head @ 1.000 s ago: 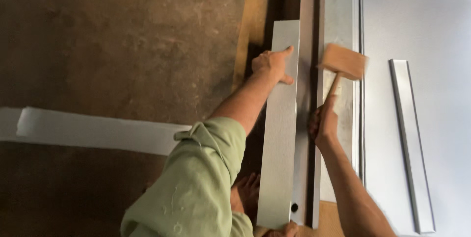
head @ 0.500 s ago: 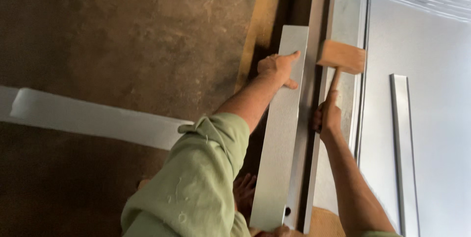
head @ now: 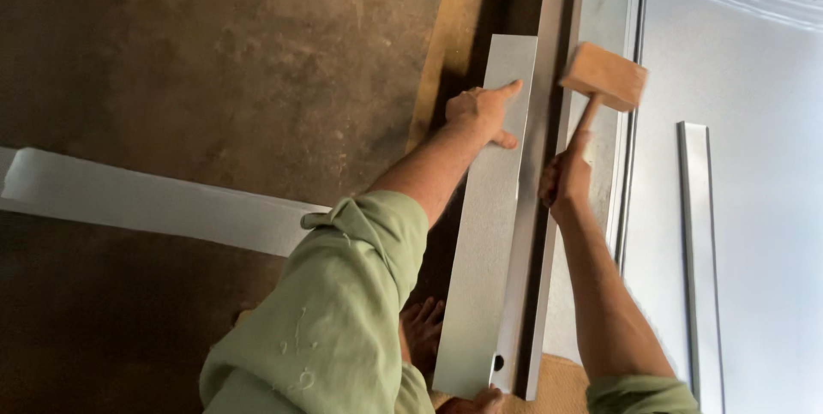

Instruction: The person sits on the floor and bends long galvanized metal strips by hand, positioning each strip over a metal form and hammering the edge with a wooden mallet to fold it. They reposition the strip repeatedly along its length and set finished strips aside near a stack of metal sheets.

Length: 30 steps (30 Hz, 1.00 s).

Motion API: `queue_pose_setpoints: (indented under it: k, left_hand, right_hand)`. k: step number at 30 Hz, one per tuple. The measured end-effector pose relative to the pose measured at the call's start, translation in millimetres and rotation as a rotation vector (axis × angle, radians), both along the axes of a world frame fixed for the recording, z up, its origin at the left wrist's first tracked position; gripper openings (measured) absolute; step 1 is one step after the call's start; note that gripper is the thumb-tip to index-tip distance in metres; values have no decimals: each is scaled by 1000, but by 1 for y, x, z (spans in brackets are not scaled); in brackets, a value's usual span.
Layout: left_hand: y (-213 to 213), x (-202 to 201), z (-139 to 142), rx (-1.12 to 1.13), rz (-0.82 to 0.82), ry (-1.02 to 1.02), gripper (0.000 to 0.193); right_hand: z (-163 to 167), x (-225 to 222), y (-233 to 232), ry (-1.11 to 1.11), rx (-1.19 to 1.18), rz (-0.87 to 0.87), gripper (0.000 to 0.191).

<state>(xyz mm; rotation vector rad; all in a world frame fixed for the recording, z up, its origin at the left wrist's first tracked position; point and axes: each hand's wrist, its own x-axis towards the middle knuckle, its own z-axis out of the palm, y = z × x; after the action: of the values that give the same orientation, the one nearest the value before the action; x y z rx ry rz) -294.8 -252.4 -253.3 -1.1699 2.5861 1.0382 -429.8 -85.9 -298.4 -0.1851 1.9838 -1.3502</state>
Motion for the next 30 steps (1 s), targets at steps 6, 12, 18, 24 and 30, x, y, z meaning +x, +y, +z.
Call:
queue_pose_setpoints:
  k: [6,12,18,24,30]
  left_hand:
    - [-1,-3,-15,48,26,8,120]
    - [31,10,-45,106,99,249,118]
    - [81,51,-60,221,-13,151,123]
    - [81,53,-54,146,-19,186,124]
    - [84,53,-67,112,-13,165,119]
  right_hand:
    - [-1,7,21,278,91,247,64]
    - [12,90,151,157,70,329,37]
    - [74,124,210,172,-61,57,32]
    - [71,146,211,483,65,152,39]
    - [59,169,269,368,11,45,33]
